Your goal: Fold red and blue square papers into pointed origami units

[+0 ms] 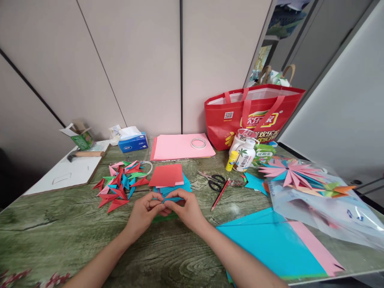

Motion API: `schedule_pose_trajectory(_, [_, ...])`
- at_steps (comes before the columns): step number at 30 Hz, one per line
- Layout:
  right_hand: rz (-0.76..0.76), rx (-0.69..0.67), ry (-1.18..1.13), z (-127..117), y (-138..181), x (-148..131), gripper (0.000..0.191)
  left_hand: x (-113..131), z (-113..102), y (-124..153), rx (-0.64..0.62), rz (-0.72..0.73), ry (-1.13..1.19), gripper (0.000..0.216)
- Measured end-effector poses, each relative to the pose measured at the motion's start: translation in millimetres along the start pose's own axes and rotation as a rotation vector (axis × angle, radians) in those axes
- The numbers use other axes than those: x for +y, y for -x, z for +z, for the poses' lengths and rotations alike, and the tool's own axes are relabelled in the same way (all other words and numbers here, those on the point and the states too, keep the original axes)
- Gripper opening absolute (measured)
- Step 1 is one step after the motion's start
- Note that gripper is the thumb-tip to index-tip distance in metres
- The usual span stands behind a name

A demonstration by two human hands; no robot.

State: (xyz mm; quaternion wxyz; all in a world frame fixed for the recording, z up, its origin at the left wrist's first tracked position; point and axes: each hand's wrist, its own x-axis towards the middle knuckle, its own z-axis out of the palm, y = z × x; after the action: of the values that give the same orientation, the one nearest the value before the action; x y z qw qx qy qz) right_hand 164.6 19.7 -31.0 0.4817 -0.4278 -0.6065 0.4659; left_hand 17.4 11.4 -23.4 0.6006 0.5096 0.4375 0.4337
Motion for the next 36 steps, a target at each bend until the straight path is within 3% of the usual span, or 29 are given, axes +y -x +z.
schedule_pose_trajectory(11, [0.087,0.034,-0.132,-4,-4,6,0.017,3,2,1,-0.035,-0.028,0.003,0.017])
schedule_pose_trajectory(16, [0.164,0.043,-0.275,-5,-7,4,0.019,7,0,-1,0.025,-0.009,0.007,0.021])
schedule_pose_trajectory(19, [0.117,0.043,-0.298,-6,-8,3,0.018,7,-1,-2,0.043,-0.003,-0.002,0.021])
schedule_pose_trajectory(28, [0.02,0.135,-0.145,-10,-10,6,0.021,-1,1,-3,0.054,0.019,-0.06,0.021])
schedule_pose_trajectory(33, [-0.114,0.257,0.079,-13,-11,14,0.017,6,-8,-7,0.261,0.074,0.136,0.025])
schedule_pose_trajectory(36, [-0.25,0.242,0.272,-16,-11,19,0.014,11,-15,-12,0.371,0.108,0.316,0.028])
